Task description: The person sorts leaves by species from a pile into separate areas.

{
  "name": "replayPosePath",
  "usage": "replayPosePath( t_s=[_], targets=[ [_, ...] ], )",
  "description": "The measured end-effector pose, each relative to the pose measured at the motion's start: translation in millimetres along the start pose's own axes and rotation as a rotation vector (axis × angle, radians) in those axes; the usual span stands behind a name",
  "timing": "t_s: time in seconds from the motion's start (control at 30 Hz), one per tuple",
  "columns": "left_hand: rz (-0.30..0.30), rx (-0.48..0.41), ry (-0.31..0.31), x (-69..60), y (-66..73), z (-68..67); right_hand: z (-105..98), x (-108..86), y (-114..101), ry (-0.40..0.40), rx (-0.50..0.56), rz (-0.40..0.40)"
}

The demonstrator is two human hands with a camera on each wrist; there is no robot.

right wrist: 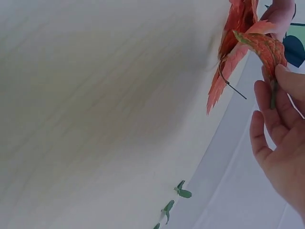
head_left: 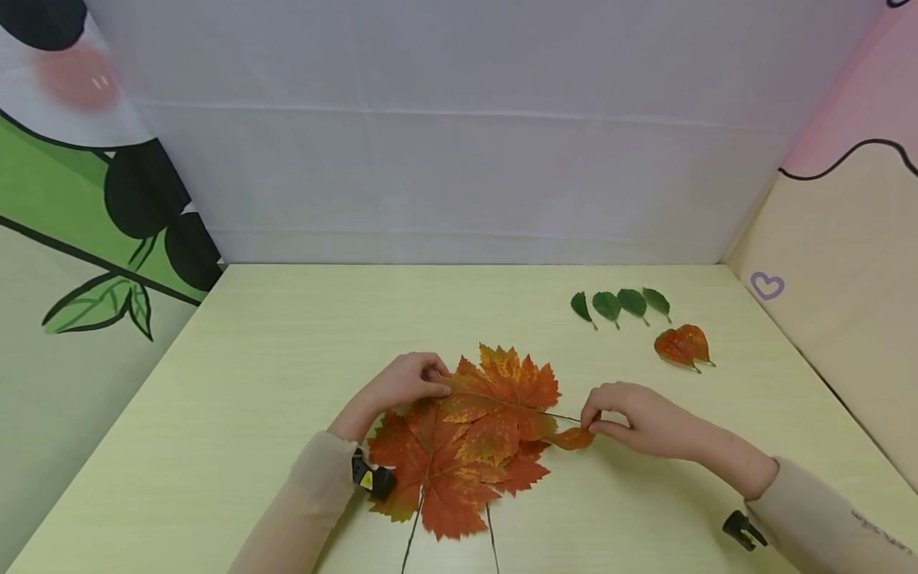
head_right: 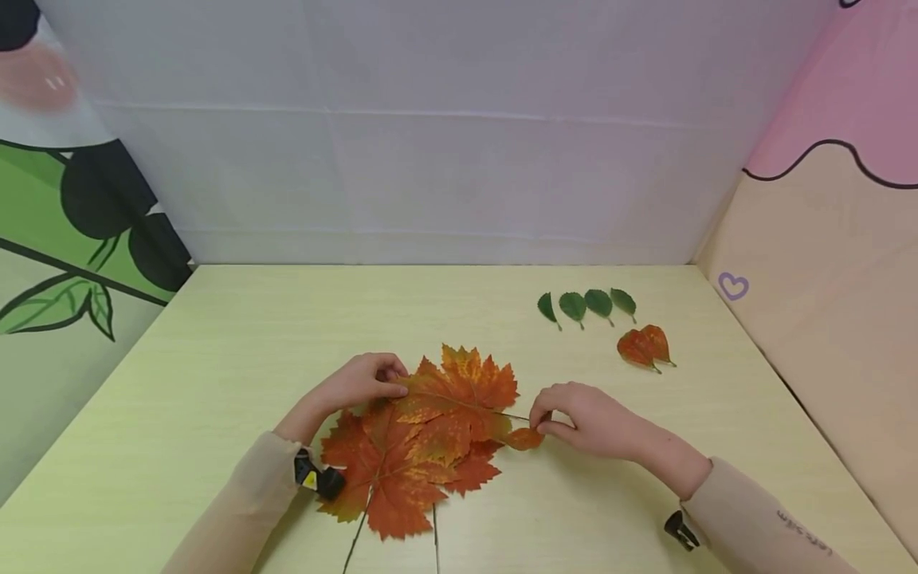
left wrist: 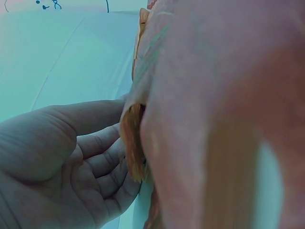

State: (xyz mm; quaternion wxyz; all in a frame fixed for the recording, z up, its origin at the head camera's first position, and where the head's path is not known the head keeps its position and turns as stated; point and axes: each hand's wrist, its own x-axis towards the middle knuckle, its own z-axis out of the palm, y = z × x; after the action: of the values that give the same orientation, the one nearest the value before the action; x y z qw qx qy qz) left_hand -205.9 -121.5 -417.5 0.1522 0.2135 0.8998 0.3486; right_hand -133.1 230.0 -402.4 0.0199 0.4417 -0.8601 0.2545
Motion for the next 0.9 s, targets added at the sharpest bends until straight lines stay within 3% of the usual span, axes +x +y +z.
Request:
replayPosePath(
  t_s=[0.13, 0.33, 0.53, 0.9],
  targets=[
    [-0.003, -0.001, 0.001, 0.0, 0.4, 0.1, -5.7, -1.9, 3.9, -0.014, 0.143, 0.038],
    [-0.011, 0.001, -0.001, -0.9, 1.8, -0.8, -11.0, -5.0, 6.4, -0.048, 0.221, 0.081],
    [-0.021, 0.002, -0.005, -0.9, 3.0, -0.8, -18.8, -10.0, 8.9, -0.048, 0.238, 0.140],
    [-0.027, 0.009, -0.007, -0.1, 1.8, -0.4, -24.5, -20.6, 27.7, 0.062, 0.173, 0.245]
  ],
)
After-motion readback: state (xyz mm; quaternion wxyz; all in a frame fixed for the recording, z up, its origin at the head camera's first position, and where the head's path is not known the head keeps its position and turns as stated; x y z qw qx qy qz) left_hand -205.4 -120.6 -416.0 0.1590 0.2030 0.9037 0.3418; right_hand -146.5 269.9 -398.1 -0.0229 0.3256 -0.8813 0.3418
